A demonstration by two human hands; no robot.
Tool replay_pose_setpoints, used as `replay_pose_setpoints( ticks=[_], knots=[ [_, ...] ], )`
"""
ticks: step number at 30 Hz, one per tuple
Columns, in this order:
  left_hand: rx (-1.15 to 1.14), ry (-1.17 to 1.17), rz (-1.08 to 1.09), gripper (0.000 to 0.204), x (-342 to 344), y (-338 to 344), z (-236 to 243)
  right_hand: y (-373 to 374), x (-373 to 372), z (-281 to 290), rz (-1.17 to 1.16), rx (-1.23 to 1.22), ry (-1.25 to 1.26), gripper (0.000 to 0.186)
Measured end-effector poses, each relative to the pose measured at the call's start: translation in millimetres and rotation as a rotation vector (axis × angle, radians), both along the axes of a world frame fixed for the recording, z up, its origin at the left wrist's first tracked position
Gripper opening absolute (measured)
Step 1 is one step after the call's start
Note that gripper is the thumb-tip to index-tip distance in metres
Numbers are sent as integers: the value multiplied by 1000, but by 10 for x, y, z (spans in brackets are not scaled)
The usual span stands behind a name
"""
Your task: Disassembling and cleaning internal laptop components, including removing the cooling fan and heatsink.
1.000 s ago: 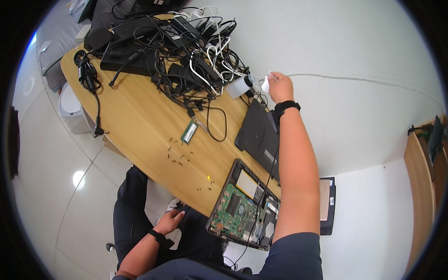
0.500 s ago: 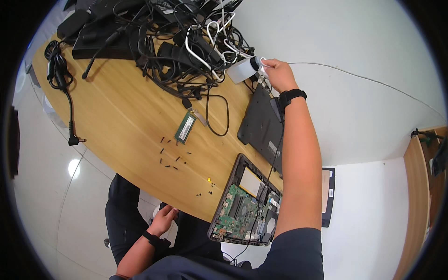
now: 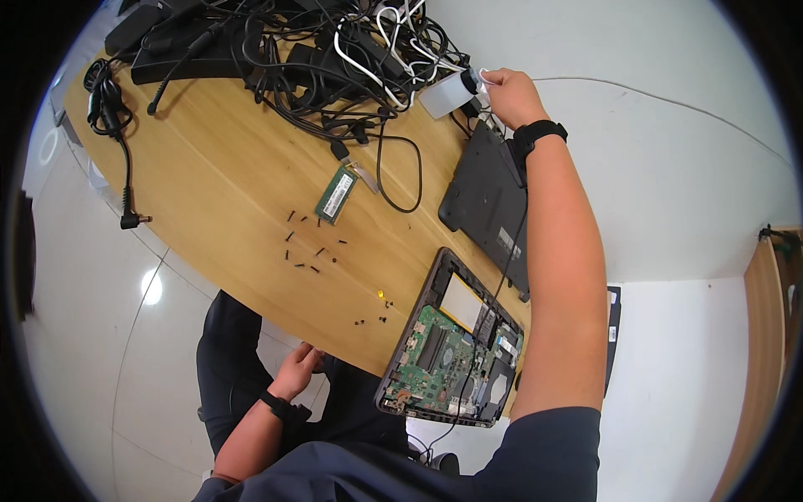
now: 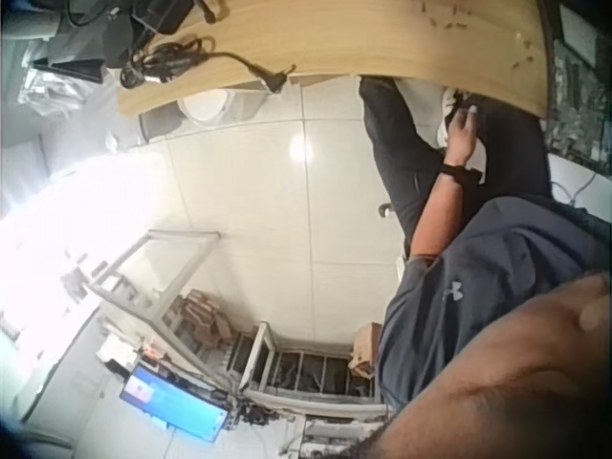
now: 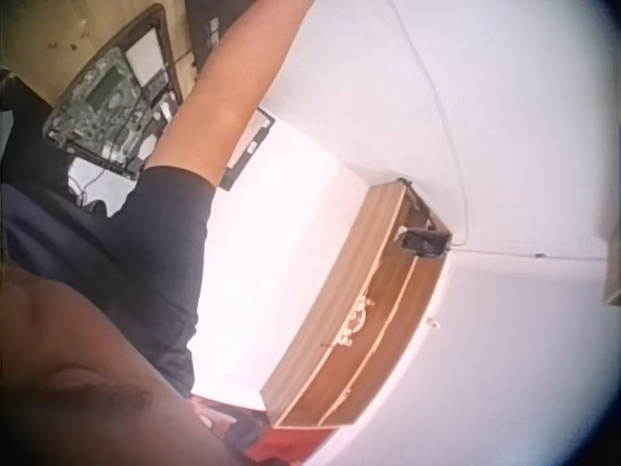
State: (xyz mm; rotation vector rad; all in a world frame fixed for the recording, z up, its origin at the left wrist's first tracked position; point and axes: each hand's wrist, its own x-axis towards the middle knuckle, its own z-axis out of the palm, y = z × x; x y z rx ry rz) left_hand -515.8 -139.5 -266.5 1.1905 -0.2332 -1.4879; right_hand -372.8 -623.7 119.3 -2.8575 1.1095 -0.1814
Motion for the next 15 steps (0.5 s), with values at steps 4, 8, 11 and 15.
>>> replay_pose_setpoints(
  ticks=[4, 8, 11, 15],
  knots=[
    [-27, 47, 40, 40, 96, -14, 31, -8, 108, 76, -80, 46, -26, 29],
    [18, -43, -36, 41, 24, 9, -16, -108, -78, -49, 247, -285, 20, 31],
    [37, -39, -20, 40, 34, 97, -18, 107, 26, -45, 53, -255, -31, 33],
    [16, -22, -18, 38, -101, -104, -3, -618, -858, 1006, -199, 6, -297, 42]
  ],
)
